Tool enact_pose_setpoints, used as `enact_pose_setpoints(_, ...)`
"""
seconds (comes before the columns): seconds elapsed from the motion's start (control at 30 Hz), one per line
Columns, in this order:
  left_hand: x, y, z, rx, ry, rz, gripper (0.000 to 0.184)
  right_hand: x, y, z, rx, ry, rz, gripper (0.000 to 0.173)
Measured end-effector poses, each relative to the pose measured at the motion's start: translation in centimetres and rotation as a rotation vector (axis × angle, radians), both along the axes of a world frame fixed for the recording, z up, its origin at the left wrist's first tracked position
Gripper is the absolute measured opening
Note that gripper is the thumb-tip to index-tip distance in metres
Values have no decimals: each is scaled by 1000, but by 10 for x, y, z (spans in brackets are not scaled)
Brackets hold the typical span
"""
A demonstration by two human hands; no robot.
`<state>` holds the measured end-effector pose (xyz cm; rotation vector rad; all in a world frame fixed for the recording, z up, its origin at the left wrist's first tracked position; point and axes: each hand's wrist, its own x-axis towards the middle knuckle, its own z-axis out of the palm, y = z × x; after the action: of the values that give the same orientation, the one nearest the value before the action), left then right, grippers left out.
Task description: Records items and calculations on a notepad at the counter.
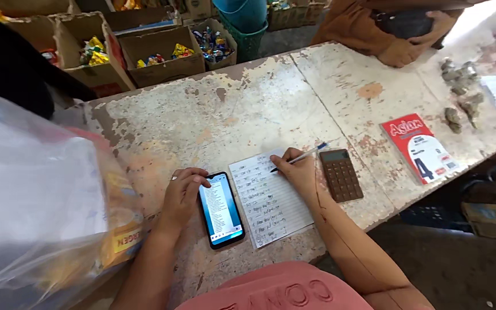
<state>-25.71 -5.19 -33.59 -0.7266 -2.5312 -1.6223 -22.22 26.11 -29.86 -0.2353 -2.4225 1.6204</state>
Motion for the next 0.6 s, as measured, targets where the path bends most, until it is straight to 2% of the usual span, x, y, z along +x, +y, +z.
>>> enact_pose_setpoints(0.1, -1, 1, -1, -6, 7, -11, 53, 3, -2, 5, -27, -37, -6, 27)
enact_pose_setpoints(0.27, 0, 1, -2, -5, -7, 2, 54, 12, -4, 2, -53, 45, 11, 26)
enact_pose_setpoints(0.47, 0, 2, -2, 2, -1, -3, 56, 3, -4, -8, 1, 70, 43, 29)
enact_pose_setpoints(0.6, 0, 1, -2, -15, -3, -5, 58, 11, -8, -4, 89, -10, 33, 31)
